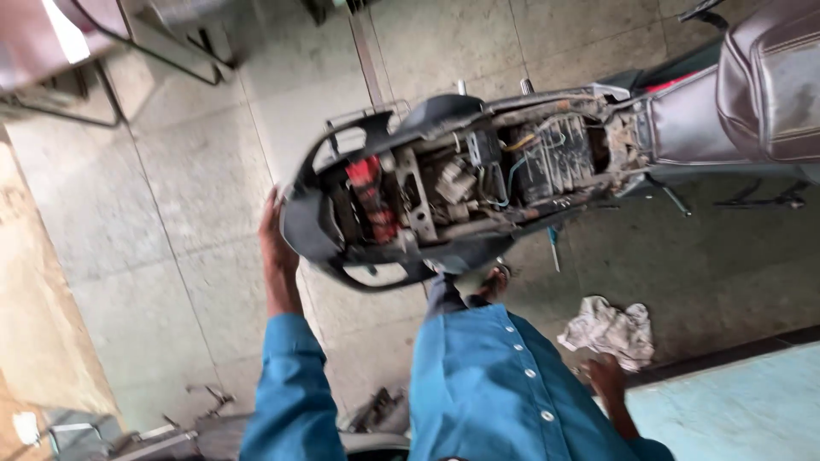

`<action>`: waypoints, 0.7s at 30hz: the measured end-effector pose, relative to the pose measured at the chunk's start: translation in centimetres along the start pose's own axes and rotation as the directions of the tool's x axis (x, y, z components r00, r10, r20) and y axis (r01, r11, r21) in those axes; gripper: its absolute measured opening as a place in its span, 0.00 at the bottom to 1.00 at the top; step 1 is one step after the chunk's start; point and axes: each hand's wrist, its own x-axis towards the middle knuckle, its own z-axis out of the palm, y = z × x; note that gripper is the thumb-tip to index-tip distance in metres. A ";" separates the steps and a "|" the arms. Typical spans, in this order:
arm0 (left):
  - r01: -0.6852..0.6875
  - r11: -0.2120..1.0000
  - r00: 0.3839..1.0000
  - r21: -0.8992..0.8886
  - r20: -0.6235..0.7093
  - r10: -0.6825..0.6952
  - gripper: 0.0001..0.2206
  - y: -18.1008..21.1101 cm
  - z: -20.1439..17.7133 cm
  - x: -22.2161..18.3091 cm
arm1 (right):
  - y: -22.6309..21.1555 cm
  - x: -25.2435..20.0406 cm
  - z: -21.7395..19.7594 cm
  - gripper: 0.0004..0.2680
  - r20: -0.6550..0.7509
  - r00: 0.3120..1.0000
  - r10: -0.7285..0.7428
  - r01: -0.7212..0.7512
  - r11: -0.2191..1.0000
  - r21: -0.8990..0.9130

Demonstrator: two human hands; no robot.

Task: The recorder is inspecting and repairing the electronic components located under the motorcycle seat.

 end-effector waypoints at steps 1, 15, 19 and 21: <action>0.049 0.991 0.992 0.124 0.109 -0.063 0.24 1.7 2.0 1.3 | -0.6 -0.6 0.2 0.22 0.030 0.996 0.085 -0.086 0.995 0.049; -0.263 0.209 0.825 0.942 0.332 -0.457 0.21 -7.4 -6.1 16.4 | -5.2 -7.9 -4.3 0.20 -0.106 0.994 -0.001 -0.051 0.872 -0.486; -0.269 0.167 0.804 0.948 0.317 -0.504 0.21 -6.2 -9.0 13.0 | -9.5 -10.0 -4.6 0.20 -0.094 0.995 0.019 -0.058 0.897 -0.439; -0.306 0.166 0.791 0.937 0.348 -0.504 0.21 -7.1 -8.7 14.5 | -13.4 -9.6 -4.2 0.21 -0.110 0.992 0.062 -0.103 0.900 -0.424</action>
